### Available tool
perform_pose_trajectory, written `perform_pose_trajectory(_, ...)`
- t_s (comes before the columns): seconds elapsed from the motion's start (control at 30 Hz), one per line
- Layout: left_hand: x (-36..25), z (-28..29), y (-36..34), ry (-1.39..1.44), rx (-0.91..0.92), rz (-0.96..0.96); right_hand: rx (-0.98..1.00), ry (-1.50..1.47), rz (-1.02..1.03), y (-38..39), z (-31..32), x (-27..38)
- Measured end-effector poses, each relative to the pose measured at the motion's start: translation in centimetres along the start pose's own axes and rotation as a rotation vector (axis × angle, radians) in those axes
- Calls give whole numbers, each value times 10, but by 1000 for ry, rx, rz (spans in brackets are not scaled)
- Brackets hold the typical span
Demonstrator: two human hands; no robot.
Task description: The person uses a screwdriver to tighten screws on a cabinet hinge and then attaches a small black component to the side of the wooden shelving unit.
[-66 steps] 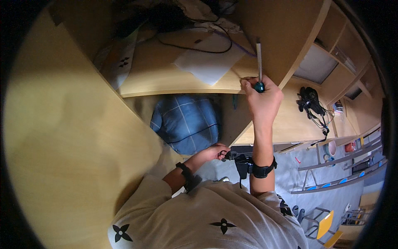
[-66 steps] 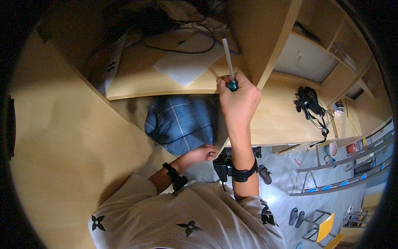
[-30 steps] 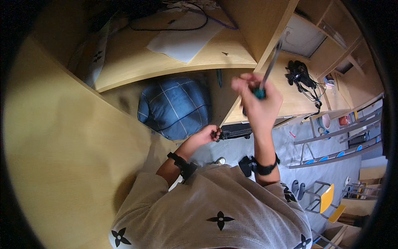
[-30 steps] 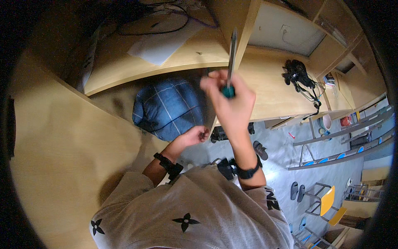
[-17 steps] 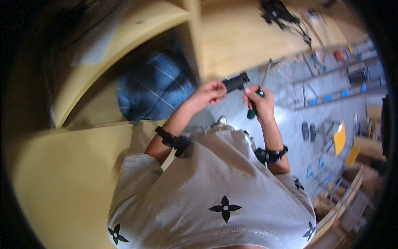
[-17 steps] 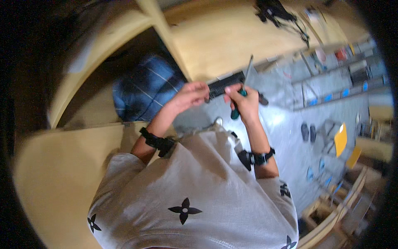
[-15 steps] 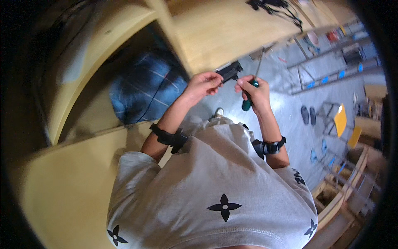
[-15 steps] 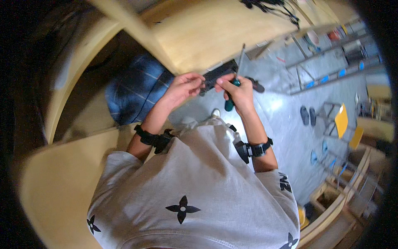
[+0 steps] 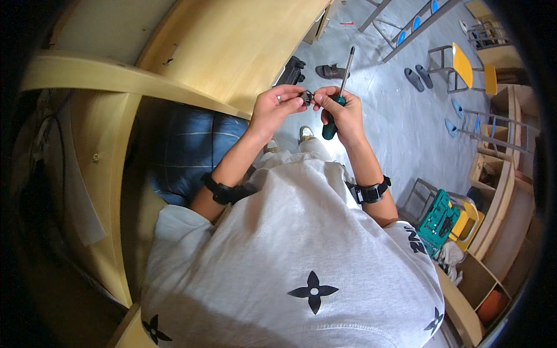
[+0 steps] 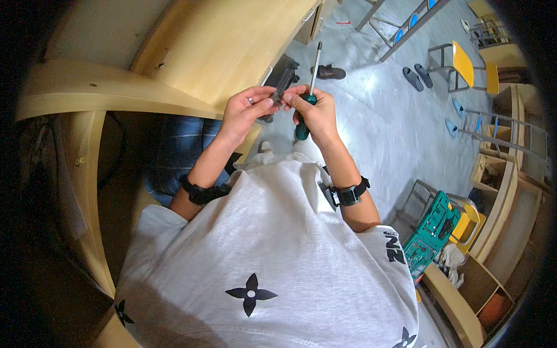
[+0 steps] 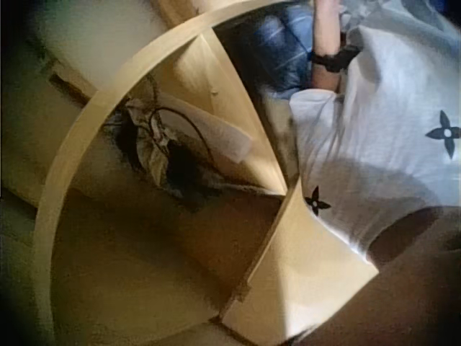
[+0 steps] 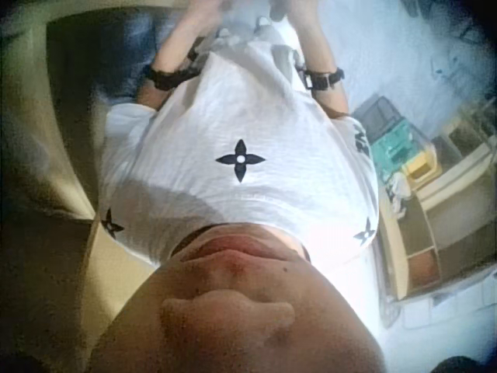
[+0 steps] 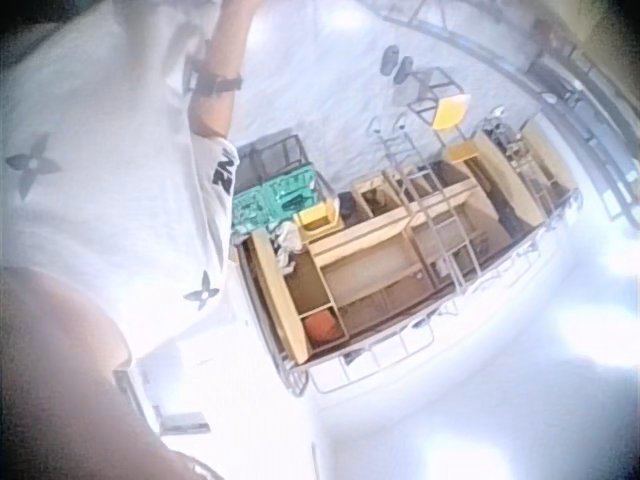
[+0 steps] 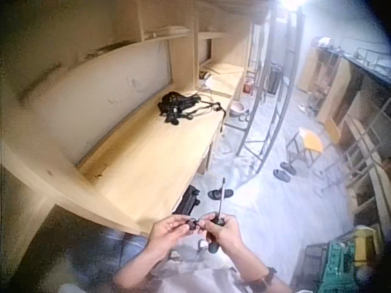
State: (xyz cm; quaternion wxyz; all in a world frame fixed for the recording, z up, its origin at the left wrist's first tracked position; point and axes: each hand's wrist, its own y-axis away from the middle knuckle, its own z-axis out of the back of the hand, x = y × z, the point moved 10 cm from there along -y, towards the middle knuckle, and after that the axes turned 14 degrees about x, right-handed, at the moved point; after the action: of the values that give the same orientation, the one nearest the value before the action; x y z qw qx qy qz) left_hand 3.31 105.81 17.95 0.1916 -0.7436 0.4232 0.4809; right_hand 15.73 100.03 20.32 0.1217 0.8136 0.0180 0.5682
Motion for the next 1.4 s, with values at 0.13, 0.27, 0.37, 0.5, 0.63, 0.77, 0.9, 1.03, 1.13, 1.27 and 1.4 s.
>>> perform_pose_trajectory(0.13, -7, 4, 9, -41, 58, 17, -124, 174, 43, 7, -8, -3)
perform_pose_trajectory(0.27, -8, 11, 13, -18, 114, -23, -205, 308, 41, 10, -16, -5)
perform_pose_trajectory(0.37, -10, 16, 11, -26, 144, -11, -212, 324, 79, 10, -20, -2)
perform_pose_trajectory(0.5, -10, 21, 12, -9, 125, -11, -181, 338, 86, 8, -29, 1)
perform_pose_trajectory(0.63, -10, 21, 17, -20, 124, -28, -151, 393, 115, 5, -37, 0)
perform_pose_trajectory(0.77, -6, 26, 20, -19, 102, -93, -133, 551, 163, 2, -41, 2)
perform_pose_trajectory(0.9, -9, 33, 29, -130, 21, -135, -102, 570, 113, -1, -51, 2)
perform_pose_trajectory(1.03, -19, 27, 40, -297, -20, -197, -86, 615, 163, 3, -53, 3)
perform_pose_trajectory(1.13, -25, 24, 48, -384, -49, -224, -74, 510, 25, 4, -54, -2)
perform_pose_trajectory(1.27, -41, 16, 59, -445, -142, -341, -3, 356, -17, 3, -53, -6)
perform_pose_trajectory(1.4, -49, 13, 66, -510, -170, -392, 30, 330, -23, 4, -56, -2)
